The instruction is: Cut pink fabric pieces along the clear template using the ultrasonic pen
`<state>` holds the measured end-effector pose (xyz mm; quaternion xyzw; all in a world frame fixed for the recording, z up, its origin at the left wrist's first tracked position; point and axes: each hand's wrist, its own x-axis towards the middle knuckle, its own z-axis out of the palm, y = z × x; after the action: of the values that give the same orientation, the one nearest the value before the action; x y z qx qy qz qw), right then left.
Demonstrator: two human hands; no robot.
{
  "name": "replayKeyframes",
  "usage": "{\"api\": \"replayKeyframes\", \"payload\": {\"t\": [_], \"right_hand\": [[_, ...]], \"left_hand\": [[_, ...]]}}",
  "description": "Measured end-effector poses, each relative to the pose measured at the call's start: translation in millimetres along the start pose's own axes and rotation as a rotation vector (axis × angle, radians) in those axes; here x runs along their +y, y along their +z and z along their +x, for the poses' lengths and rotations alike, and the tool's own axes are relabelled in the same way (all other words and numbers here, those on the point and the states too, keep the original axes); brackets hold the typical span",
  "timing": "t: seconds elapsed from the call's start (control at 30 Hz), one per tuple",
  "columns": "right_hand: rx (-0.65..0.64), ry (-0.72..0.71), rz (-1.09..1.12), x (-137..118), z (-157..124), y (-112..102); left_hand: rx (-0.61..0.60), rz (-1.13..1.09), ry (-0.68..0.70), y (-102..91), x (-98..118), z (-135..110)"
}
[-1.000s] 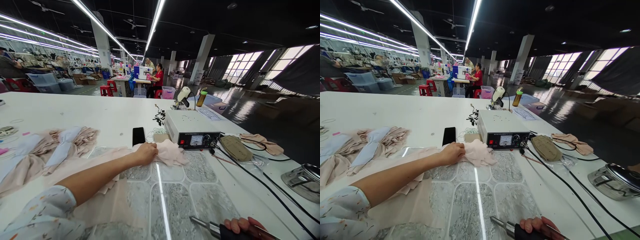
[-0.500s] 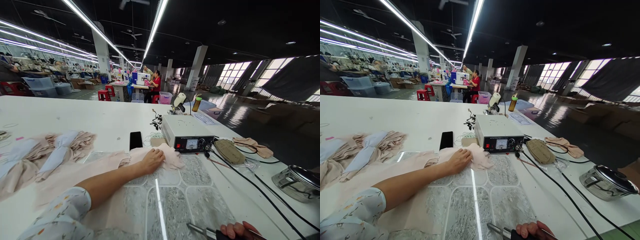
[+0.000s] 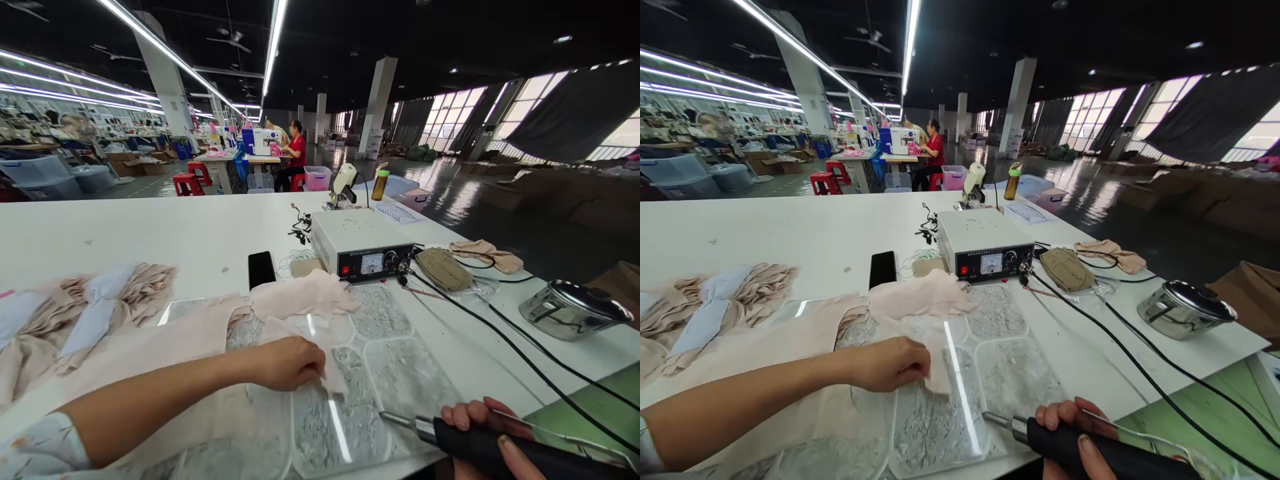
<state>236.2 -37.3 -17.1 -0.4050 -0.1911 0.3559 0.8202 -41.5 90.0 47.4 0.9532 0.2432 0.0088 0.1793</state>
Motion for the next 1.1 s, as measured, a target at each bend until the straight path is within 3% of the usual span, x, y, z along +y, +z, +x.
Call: {"api": "replayKeyframes", "payload": {"t": [0.13,0.23,0.33,0.5,0.63,0.73,0.83,1.0,1.1], "right_hand": [[0.091,-0.04,0.033,-9,-12,20],[0.111,-0.026,0.027,-8,-17,29],[0.109,-0.037,0.031,-6,-18,33],[0.036,-0.112,0.062,-4,-22,39],[-0.053,-0.191,0.06,2,-29,52],[-0.139,-0.158,0.039,12,-36,61],[-0.147,-0.143,0.004,17,-35,59],[-0.002,-0.241,-0.002,4,-15,36],[0.069,-0.276,-0.002,-6,-7,28]], "left_hand": [[-0.069,-0.042,0.036,6.2,10,-14],[-0.004,0.007,-0.026,13.0,12,-14],[0.055,0.112,0.037,27.3,15,-12],[0.148,0.198,0.226,46.0,18,-15],[0.195,0.213,0.282,47.0,14,-17],[0.198,0.296,0.329,48.1,10,-16],[0.202,0.37,0.318,49.9,10,-14],[0.168,0.414,0.217,45.3,14,-9],[0.166,0.352,0.298,38.8,12,2]]}}
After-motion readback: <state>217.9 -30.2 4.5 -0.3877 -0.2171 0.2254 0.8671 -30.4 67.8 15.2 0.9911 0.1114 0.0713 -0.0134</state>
